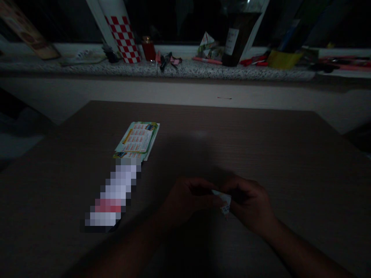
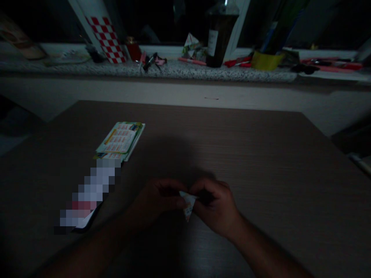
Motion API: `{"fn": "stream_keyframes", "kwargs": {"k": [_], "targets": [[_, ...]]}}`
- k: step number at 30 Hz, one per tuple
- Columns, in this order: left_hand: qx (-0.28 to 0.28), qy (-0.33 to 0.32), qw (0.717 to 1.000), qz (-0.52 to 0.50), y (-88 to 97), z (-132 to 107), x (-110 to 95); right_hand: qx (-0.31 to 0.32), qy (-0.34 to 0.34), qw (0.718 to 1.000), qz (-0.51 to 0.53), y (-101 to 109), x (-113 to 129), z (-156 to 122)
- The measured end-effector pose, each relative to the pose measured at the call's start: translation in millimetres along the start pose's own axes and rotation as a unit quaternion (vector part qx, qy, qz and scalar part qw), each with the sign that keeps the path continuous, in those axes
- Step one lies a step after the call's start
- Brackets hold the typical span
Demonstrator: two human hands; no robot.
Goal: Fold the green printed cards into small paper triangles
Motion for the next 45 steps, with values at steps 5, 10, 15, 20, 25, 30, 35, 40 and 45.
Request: {"fn": "stream_keyframes", "kwargs": {"k": [5,10,15,20,25,30,35,40,45], "targets": [[-0.005,0.013,1.000,0.007,1.5,1,6,0.013,-0.094,0.993,0.066,-6,-16,-2],[0.003,0.014,1.000,0.008,0.0,1,5,0.041,-0.183,0.974,0.130,-16,-27,-4],[0.024,0.029,0.999,0.008,-3.7,-1,8,0.063,-0.235,0.959,0.146,-21,-37,-9],[0.050,0.048,0.997,0.025,-6.0,-1,10,0.094,-0.281,0.942,0.161,-28,-48,-17],[0.043,0.044,0.997,0.044,-3.1,0,8,0.093,-0.281,0.943,0.155,-27,-48,-16],[0.021,0.048,0.994,0.097,1.4,1,13,0.096,-0.270,0.951,0.118,-28,-47,-16],[0.018,0.047,0.993,0.108,-1.2,-2,10,0.100,-0.274,0.949,0.120,-30,-48,-18],[0.027,0.041,0.994,0.100,-3.0,-2,6,0.105,-0.259,0.954,0.106,-27,-46,-16],[0.008,0.024,0.997,0.072,6.4,2,-1,0.134,-0.216,0.954,0.157,-25,-31,-12]]}}
Point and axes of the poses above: each hand's wrist, its own z-axis towards the middle knuckle, its own y-axis out of the back of the hand, x = y × z, the point moved 10 cm from there along z, towards the middle knuckle, and after that the axes turned 11 degrees about -x, right-handed, at the moved point
